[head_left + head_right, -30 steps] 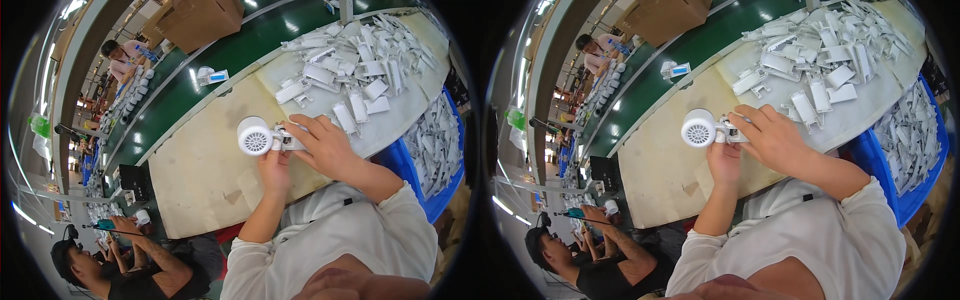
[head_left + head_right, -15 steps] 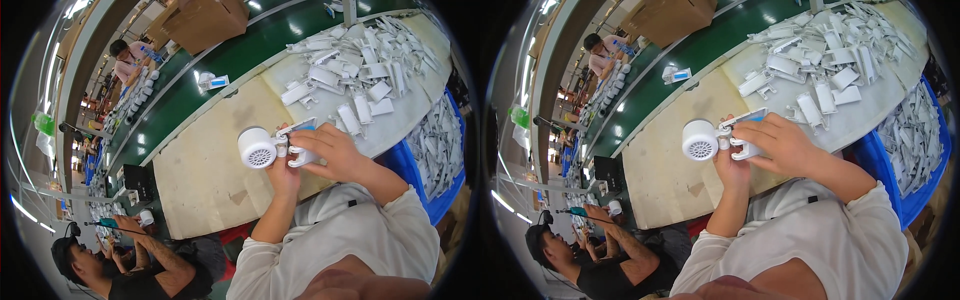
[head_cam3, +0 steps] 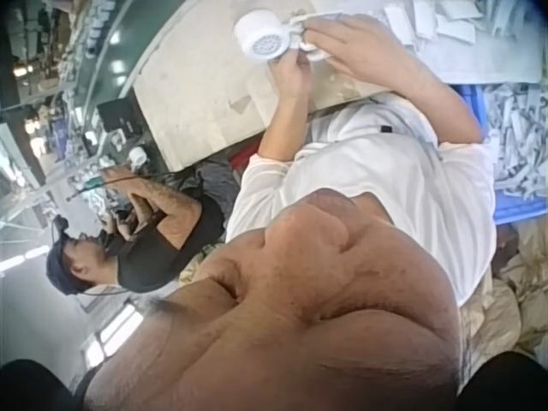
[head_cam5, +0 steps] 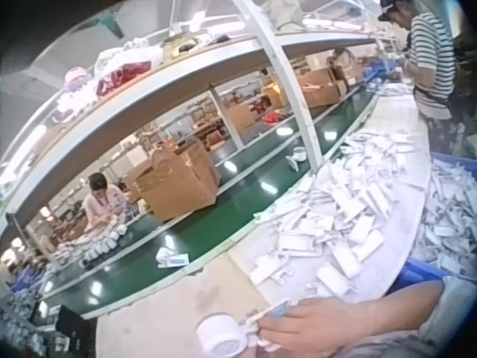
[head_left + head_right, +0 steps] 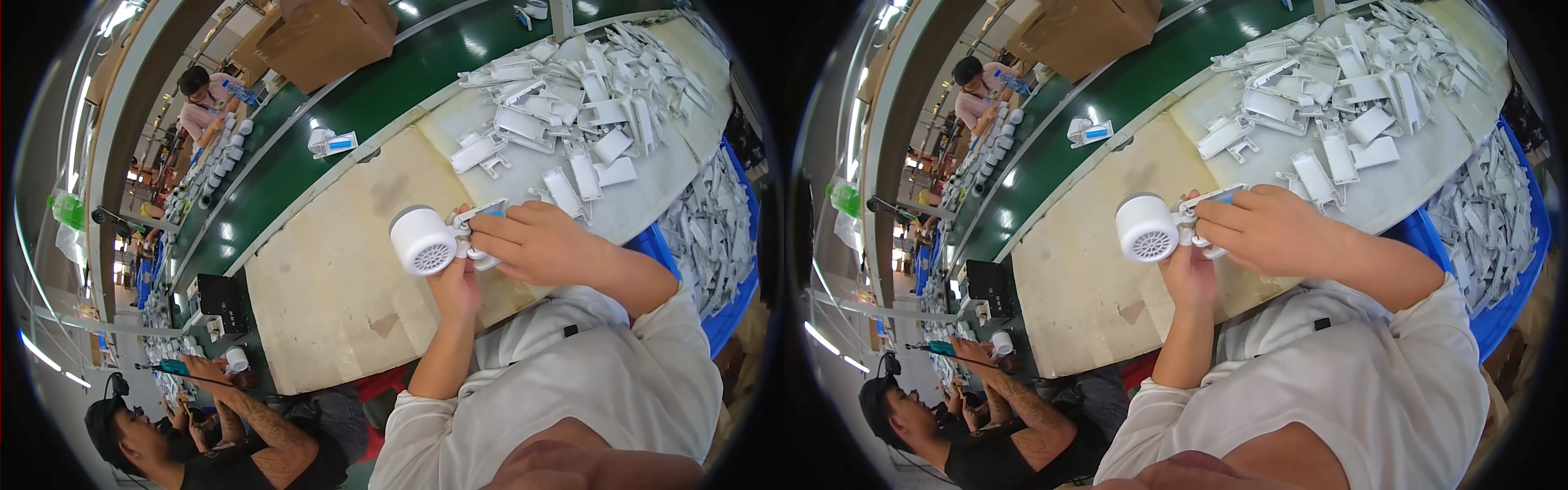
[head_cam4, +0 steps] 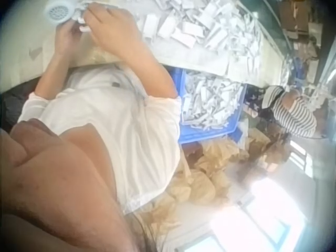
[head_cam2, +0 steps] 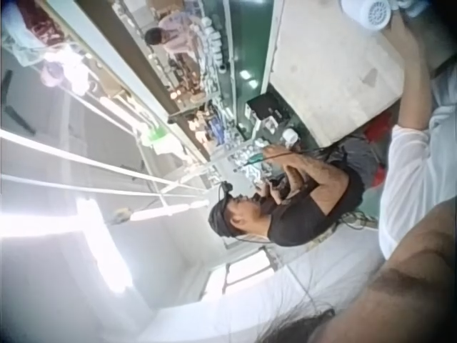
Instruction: The person assembles portable fans by attaching plastic handle covers onto the fan head and battery assemblies by hand.
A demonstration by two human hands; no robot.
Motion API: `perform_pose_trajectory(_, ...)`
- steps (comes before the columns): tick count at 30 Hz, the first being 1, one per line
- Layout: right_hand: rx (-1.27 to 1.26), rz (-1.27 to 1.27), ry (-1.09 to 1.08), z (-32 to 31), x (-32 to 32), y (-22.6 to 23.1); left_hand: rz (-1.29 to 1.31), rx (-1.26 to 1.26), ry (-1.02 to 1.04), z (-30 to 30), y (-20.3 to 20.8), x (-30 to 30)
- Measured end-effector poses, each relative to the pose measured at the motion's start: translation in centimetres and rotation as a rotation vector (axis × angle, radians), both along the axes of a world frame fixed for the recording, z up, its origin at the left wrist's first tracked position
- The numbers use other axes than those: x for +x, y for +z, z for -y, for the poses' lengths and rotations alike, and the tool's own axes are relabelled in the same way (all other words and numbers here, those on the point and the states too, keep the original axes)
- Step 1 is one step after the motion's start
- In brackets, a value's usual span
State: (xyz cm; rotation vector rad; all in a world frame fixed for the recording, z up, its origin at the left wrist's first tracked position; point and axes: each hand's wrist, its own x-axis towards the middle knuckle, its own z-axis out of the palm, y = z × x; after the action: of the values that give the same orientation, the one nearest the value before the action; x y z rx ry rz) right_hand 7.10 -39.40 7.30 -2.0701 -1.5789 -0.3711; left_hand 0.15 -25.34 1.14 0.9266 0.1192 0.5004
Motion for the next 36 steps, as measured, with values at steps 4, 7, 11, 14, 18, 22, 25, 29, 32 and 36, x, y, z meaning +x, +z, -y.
perform_pose_trajectory(4,-0.024,-0.069,-0.001,0.1,0.5,-0.2,-0.027,-0.093,-0.022,-0.2,-0.3,0.4)
perform_pose_trajectory(7,0.126,-0.099,-0.103,0.0,0.2,0.0,0.044,-0.159,0.009,-0.1,-0.1,0.7)
perform_pose_trajectory(11,0.146,-0.024,-0.218,-0.5,-0.5,-0.3,0.047,-0.220,0.021,0.4,0.1,0.5)
perform_pose_trajectory(14,0.125,-0.034,-0.163,-1.3,-0.8,-0.2,0.036,-0.224,0.052,0.7,-1.2,0.1)
perform_pose_trajectory(18,0.184,-0.083,-0.165,-1.9,-1.2,-0.6,0.046,-0.130,0.138,1.9,-1.4,0.0)
perform_pose_trajectory(22,0.168,0.017,-0.270,-2.0,-1.0,-0.4,0.051,0.011,0.257,2.0,0.3,0.6)
perform_pose_trajectory(25,0.175,-0.222,-0.246,-0.4,0.2,-1.7,0.064,-0.058,0.225,0.6,2.3,0.1)
perform_pose_trajectory(29,0.164,-1.080,-0.067,-0.5,0.0,-1.9,0.122,-0.032,0.225,-0.6,1.7,0.2)
perform_pose_trajectory(32,0.249,-1.102,-0.047,-1.4,-0.9,-1.6,0.131,-0.052,0.191,-0.7,3.0,-0.2)
perform_pose_trajectory(36,0.363,-0.524,-0.008,-2.3,-0.7,-2.6,0.189,0.066,0.143,-1.5,4.3,-0.9)
